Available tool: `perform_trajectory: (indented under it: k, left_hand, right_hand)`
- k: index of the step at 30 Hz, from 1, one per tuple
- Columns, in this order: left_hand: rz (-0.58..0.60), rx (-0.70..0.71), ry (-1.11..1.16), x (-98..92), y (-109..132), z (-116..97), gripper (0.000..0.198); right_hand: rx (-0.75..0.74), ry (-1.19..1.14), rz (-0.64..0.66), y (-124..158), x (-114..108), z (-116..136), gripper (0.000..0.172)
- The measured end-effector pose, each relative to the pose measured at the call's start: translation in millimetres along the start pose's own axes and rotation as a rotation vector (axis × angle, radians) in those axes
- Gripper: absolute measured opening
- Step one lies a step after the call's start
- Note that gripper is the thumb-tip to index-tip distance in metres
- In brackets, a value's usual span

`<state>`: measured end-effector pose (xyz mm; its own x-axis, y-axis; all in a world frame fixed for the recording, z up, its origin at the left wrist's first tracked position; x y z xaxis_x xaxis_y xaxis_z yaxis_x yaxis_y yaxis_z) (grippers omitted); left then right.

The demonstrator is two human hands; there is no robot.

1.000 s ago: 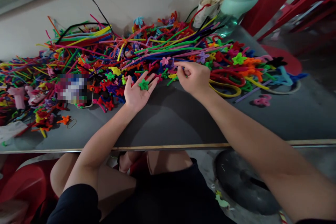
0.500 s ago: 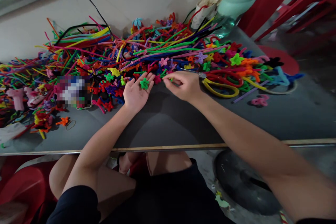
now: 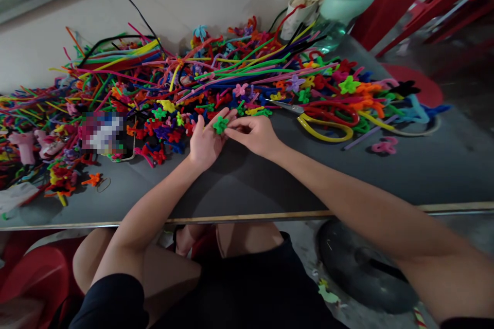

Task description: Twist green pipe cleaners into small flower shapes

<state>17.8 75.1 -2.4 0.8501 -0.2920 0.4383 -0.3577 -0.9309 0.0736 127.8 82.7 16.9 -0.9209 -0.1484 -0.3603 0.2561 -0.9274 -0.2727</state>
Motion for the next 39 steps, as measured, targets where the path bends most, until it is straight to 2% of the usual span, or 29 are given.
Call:
perform_trajectory:
  k: [2, 4, 8, 18, 23, 26, 29, 33, 39]
  left_hand:
    - [-0.042, 0.062, -0.13, -8.4, -2, -2, 0.05]
    - [-0.139, 0.147, -0.318, -19.0, -1, -8, 0.04]
    - [-0.301, 0.225, -0.571, -31.7, 4, -17, 0.027]
    - [-0.328, 0.335, -0.763, -27.1, 10, -33, 0.013]
    - [-0.285, 0.368, -0.8, -21.8, 11, -36, 0.01]
    - [-0.307, 0.382, -0.825, -21.5, 13, -38, 0.007]
    - [-0.352, 0.376, -0.788, -24.9, 14, -38, 0.006]
    - [-0.381, 0.332, -0.709, -29.7, 13, -31, 0.015]
    - [-0.412, 0.323, -0.57, -29.7, 14, -25, 0.025]
  right_hand:
    - [0.042, -0.036, -0.013, -2, -2, -5, 0.026]
    - [0.063, -0.048, -0.029, -3, -4, -8, 0.029]
    - [0.019, 0.022, -0.027, -4, -7, -4, 0.034]
    - [-0.182, 0.336, -0.019, 0, -7, 16, 0.026]
    - [-0.2, 0.366, 0.0, 0, -6, 17, 0.023]
    - [-0.201, 0.368, 0.007, 1, -5, 18, 0.023]
    - [-0.165, 0.286, -0.052, 3, -9, 19, 0.024]
    - [-0.106, 0.116, -0.138, 8, -11, 19, 0.026]
    - [-0.01, -0.017, -0.207, 12, -8, 12, 0.027]
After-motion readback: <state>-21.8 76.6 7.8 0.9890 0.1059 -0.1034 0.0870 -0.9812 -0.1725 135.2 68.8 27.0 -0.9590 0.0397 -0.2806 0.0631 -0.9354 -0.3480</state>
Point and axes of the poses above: each hand's wrist, its own y-axis away from the middle knuckle, its own x-axis out of the palm, z = x × y, the point moved 8 cm from there along -y, towards the middle knuckle, and after that the axes turned 4 degrees about z, right-handed, at the moved point
